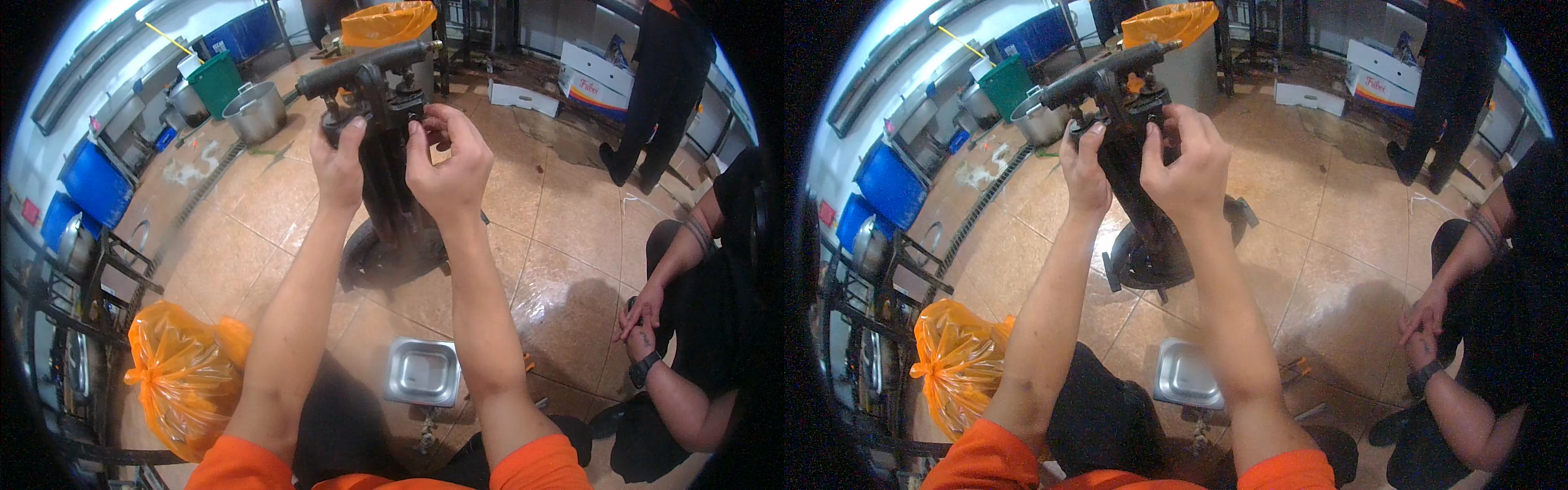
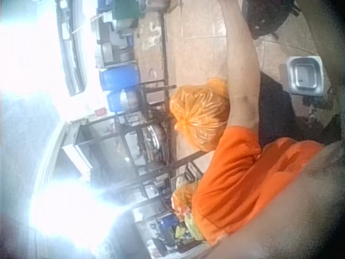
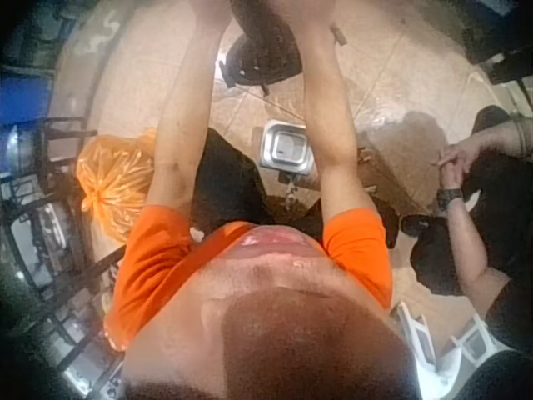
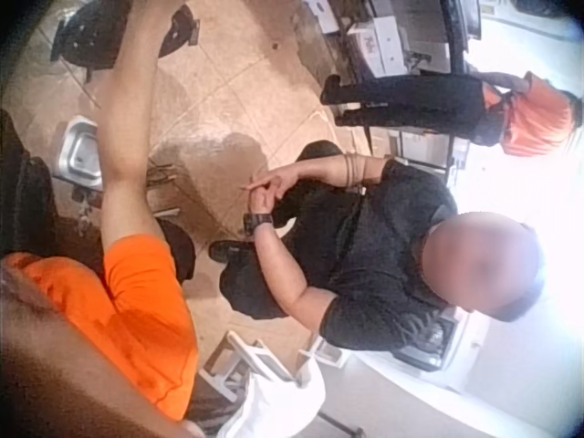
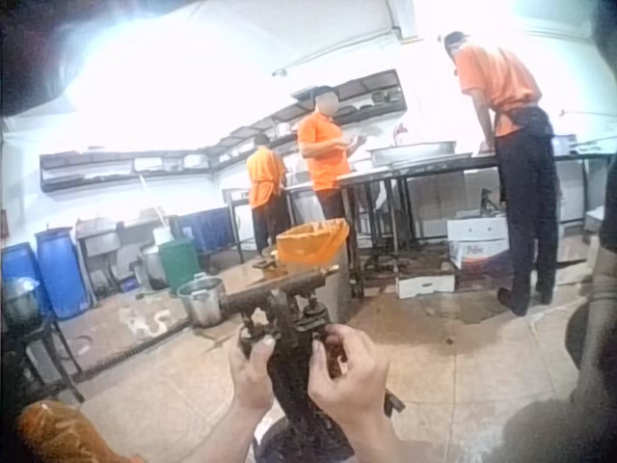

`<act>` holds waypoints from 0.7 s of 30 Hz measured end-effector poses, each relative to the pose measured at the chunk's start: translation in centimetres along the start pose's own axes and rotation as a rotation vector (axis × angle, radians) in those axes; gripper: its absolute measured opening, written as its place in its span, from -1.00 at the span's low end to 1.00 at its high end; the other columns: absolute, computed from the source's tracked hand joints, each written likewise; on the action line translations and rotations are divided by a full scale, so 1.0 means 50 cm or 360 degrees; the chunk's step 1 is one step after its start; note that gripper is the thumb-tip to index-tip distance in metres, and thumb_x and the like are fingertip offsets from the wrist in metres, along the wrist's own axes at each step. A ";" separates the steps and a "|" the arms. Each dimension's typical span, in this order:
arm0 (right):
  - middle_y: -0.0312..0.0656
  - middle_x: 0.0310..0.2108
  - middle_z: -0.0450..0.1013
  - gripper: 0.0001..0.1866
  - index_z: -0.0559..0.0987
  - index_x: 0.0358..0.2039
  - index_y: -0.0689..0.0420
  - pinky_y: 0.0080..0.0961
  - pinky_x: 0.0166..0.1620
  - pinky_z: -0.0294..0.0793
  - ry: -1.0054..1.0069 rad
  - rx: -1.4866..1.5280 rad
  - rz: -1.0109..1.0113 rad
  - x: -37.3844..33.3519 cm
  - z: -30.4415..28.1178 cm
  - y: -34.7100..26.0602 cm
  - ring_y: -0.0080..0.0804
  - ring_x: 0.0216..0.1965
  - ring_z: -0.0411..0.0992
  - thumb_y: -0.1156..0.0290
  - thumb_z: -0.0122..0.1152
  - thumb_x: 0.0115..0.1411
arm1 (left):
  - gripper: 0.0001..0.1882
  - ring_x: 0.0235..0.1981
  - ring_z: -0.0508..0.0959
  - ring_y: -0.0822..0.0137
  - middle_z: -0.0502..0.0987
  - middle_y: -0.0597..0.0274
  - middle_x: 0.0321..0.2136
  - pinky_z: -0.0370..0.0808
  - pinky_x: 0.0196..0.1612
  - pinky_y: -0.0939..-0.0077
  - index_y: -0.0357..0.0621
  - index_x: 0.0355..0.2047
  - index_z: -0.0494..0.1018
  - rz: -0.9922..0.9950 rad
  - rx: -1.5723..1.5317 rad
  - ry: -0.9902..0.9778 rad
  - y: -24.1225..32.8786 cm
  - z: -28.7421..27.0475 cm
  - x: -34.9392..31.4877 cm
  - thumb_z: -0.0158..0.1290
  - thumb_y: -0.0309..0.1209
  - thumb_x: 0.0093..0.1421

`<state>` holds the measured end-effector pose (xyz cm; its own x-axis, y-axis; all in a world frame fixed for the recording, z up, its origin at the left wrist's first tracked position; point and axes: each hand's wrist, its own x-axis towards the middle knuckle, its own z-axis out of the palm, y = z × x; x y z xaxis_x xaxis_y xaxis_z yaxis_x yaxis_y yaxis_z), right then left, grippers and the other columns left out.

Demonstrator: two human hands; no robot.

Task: The person assembles a mechanical part by attaching a smaller component to a larger cylindrical object. They use a cloth to wipe the part and then secure it with a bolt.

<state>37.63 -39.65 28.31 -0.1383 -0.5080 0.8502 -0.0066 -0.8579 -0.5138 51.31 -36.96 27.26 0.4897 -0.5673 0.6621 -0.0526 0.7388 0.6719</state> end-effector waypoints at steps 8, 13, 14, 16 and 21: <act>-0.03 -0.46 0.54 -0.91 0.62 -0.36 0.23 -0.39 -0.42 0.48 0.0080 -0.0304 -0.0292 -0.005 0.020 0.020 -0.15 -0.49 0.52 0.51 0.30 0.11 | -0.71 -0.18 0.46 0.48 0.52 0.26 -0.21 0.37 -0.04 0.57 -0.30 -0.09 0.41 -0.0009 -0.0016 -0.0024 0.006 0.005 -0.002 0.12 -0.42 0.22; -0.02 -0.52 0.50 -0.89 0.59 -0.44 0.22 -0.30 -0.43 0.45 -0.0100 -0.0552 -0.0173 0.007 0.013 0.021 -0.09 -0.51 0.49 0.46 0.29 0.14 | -0.70 -0.18 0.45 0.48 0.52 0.28 -0.20 0.37 -0.04 0.56 -0.30 -0.09 0.41 -0.0013 -0.0030 -0.0025 0.000 0.006 -0.001 0.13 -0.41 0.22; -0.01 -0.53 0.50 -0.88 0.58 -0.46 0.22 -0.29 -0.43 0.44 -0.0121 -0.0587 -0.0173 0.012 0.014 0.016 -0.09 -0.52 0.49 0.46 0.29 0.15 | -0.69 -0.18 0.45 0.49 0.52 0.28 -0.20 0.37 -0.05 0.56 -0.30 -0.08 0.40 -0.0009 -0.0017 -0.0022 -0.001 0.003 0.000 0.13 -0.41 0.22; -0.02 -0.54 0.49 -0.86 0.56 -0.48 0.23 -0.29 -0.43 0.44 -0.0072 -0.0457 -0.0084 0.010 0.008 0.001 -0.07 -0.52 0.48 0.44 0.29 0.15 | -0.69 -0.19 0.45 0.49 0.52 0.28 -0.21 0.37 -0.05 0.56 -0.31 -0.08 0.40 -0.0019 0.0029 -0.0014 -0.001 -0.005 0.000 0.12 -0.41 0.22; -0.01 -0.54 0.44 -0.77 0.48 -0.50 0.16 -0.14 -0.44 0.43 -0.0127 -0.0356 -0.0238 0.018 0.011 0.025 0.05 -0.49 0.47 0.31 0.20 0.21 | -0.71 -0.21 0.45 0.49 0.52 0.28 -0.23 0.38 -0.07 0.56 -0.32 -0.09 0.41 -0.0011 0.0056 -0.0021 0.002 0.004 -0.001 0.11 -0.43 0.23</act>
<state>38.04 -41.22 28.49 -0.0409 -0.3893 0.9202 -0.2406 -0.8900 -0.3873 51.12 -36.93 27.35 0.4787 -0.5773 0.6615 -0.0800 0.7216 0.6877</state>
